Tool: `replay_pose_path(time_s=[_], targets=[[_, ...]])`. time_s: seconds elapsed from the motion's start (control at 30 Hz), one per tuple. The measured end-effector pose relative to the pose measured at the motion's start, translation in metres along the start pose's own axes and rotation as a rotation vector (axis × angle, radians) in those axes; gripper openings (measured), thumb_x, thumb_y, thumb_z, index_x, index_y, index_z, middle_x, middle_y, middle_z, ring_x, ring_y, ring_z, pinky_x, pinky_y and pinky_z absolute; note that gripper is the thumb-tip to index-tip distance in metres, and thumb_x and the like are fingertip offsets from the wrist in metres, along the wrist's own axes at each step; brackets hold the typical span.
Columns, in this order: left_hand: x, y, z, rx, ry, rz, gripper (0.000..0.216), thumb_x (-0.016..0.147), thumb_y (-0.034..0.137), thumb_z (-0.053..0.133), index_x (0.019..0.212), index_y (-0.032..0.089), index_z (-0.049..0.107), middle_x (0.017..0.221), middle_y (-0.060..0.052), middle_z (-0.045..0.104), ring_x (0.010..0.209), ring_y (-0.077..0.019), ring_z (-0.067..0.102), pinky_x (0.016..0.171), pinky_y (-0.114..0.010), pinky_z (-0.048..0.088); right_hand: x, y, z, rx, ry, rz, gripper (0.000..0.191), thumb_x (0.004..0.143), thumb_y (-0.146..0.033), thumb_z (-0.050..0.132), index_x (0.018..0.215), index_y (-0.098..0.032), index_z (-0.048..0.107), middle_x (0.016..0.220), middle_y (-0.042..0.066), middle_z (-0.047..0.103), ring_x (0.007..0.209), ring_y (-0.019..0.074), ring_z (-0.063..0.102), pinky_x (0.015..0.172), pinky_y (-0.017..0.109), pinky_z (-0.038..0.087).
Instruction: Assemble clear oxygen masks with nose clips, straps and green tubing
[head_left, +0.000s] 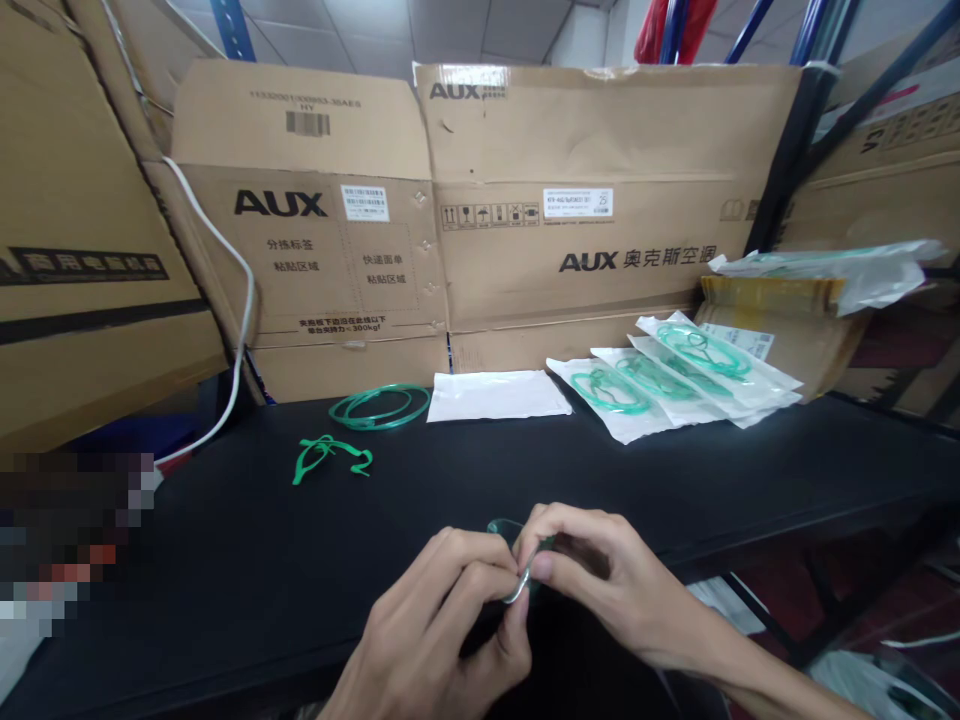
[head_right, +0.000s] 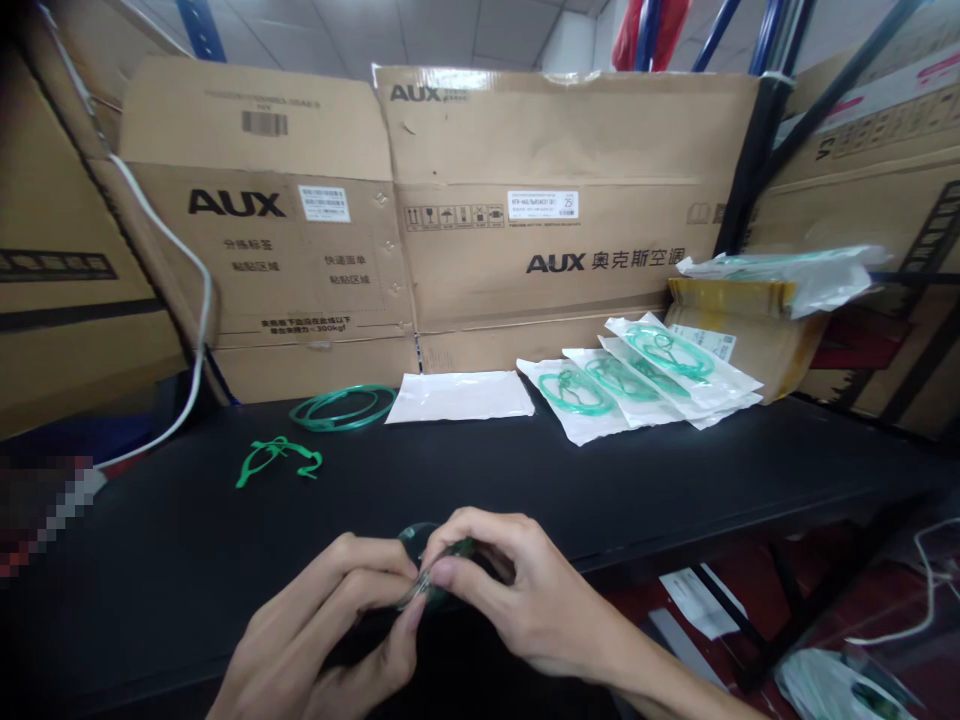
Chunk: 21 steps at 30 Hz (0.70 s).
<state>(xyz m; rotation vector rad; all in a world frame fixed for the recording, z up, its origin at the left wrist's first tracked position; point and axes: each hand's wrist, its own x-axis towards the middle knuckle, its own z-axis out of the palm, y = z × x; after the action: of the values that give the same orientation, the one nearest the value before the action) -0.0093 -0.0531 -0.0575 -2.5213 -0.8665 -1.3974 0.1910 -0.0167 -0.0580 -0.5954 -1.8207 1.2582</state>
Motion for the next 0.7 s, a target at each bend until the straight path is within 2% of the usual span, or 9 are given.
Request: replay_pose_path(time_s=[0.23, 0.43, 0.57, 0.7], targets=[[-0.0030, 0.0000, -0.0051, 0.023, -0.095, 0.019, 0.020, 0.093, 0.000, 0.059, 0.099, 0.019, 0.062, 0.094, -0.003, 0.069, 0.080, -0.0134, 0.067, 0.075, -0.025, 0.055, 0.0005, -0.0009, -0.0034, 0.046, -0.046, 0.047, 0.015, 0.100, -0.031, 0.066, 0.092, -0.020, 0.070, 0.087, -0.001, 0.065, 0.082, 0.0147, 0.058, 0.076, 0.027, 0.043], [-0.0045, -0.0016, -0.0043, 0.096, -0.140, 0.069, 0.022, 0.093, -0.001, 0.054, 0.100, 0.018, 0.060, 0.090, -0.003, 0.068, 0.079, -0.0150, 0.066, 0.075, -0.028, 0.055, -0.0002, -0.0011, -0.0022, -0.016, -0.046, 0.020, 0.012, 0.100, -0.026, 0.064, 0.091, -0.021, 0.069, 0.087, -0.002, 0.065, 0.082, 0.0138, 0.057, 0.075, 0.026, 0.043], [-0.0037, -0.0019, -0.0030, 0.068, -0.102, 0.035, 0.023, 0.092, -0.003, 0.055, 0.096, 0.019, 0.059, 0.089, -0.002, 0.067, 0.078, -0.0141, 0.064, 0.073, -0.027, 0.053, -0.0007, 0.0000, 0.0003, -0.094, -0.022, -0.010, 0.010, 0.101, -0.024, 0.062, 0.093, -0.021, 0.068, 0.088, -0.001, 0.066, 0.082, 0.0145, 0.058, 0.076, 0.027, 0.043], [-0.0009, 0.0007, -0.0002, 0.026, -0.055, -0.078, 0.020, 0.091, 0.001, 0.054, 0.090, 0.020, 0.056, 0.088, -0.001, 0.064, 0.079, -0.0140, 0.064, 0.072, -0.027, 0.051, -0.0012, 0.0011, 0.0032, -0.141, 0.002, -0.037, 0.010, 0.100, -0.023, 0.061, 0.092, -0.020, 0.067, 0.088, 0.000, 0.066, 0.082, 0.0152, 0.060, 0.078, 0.027, 0.046]])
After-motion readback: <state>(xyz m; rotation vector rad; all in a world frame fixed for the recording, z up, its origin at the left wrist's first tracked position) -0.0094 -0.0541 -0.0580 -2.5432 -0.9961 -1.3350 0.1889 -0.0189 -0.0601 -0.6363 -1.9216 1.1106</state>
